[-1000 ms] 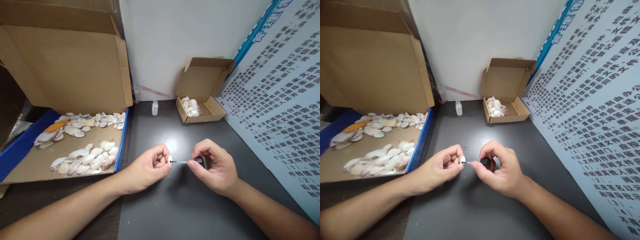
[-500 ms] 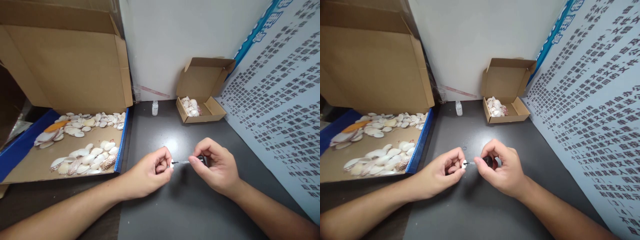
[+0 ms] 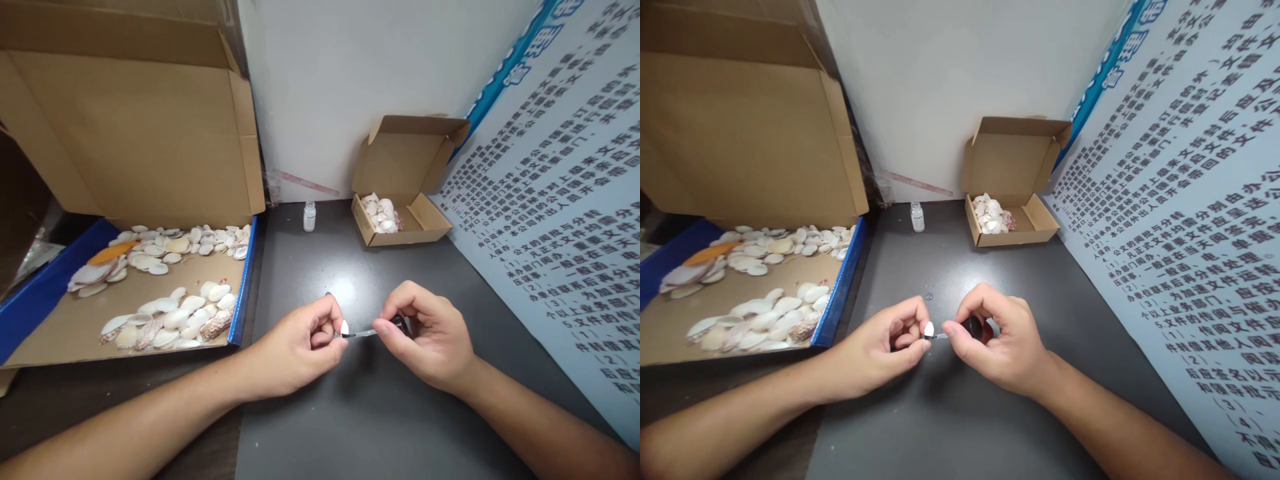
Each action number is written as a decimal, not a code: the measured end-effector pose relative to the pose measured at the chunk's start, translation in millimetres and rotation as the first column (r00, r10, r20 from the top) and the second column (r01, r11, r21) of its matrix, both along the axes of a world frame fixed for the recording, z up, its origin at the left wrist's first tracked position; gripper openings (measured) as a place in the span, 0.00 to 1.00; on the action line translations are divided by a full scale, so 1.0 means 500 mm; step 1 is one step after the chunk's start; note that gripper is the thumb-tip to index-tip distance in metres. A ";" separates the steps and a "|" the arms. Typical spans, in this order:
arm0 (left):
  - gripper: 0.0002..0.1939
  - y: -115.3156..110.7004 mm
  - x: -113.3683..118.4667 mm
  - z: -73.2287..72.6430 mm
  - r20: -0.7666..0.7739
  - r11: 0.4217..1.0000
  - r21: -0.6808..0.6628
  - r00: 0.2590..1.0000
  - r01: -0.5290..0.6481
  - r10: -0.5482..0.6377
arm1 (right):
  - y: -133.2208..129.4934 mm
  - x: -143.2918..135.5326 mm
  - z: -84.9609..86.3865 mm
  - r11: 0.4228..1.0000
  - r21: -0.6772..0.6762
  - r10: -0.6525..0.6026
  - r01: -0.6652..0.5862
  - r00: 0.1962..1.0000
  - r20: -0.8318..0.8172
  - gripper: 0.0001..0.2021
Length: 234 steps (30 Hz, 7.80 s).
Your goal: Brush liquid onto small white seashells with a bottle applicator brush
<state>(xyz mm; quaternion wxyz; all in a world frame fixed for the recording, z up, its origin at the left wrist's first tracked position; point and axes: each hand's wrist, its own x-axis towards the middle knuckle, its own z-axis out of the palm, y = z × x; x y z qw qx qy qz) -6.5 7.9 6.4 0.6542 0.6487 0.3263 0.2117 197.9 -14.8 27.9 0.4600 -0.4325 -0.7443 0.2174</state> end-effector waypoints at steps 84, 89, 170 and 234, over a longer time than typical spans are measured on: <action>0.07 0.021 0.001 0.003 0.275 0.898 -0.379 0.900 -0.223 0.339 | 0.034 0.009 -0.038 0.951 -0.289 -0.031 0.108 0.965 0.260 0.06; 0.08 0.021 0.003 0.006 0.269 0.896 -0.380 0.899 -0.230 0.345 | 0.033 0.010 -0.037 0.959 -0.261 -0.042 0.109 0.967 0.250 0.06; 0.06 0.022 0.004 0.004 0.284 0.874 -0.416 0.878 -0.249 0.385 | 0.049 0.012 -0.048 0.901 -0.420 -0.038 0.109 0.984 0.173 0.07; 0.07 0.020 0.004 0.007 0.271 0.860 -0.438 0.874 -0.261 0.403 | 0.049 0.023 -0.033 0.966 -0.216 -0.061 0.145 0.933 0.355 0.03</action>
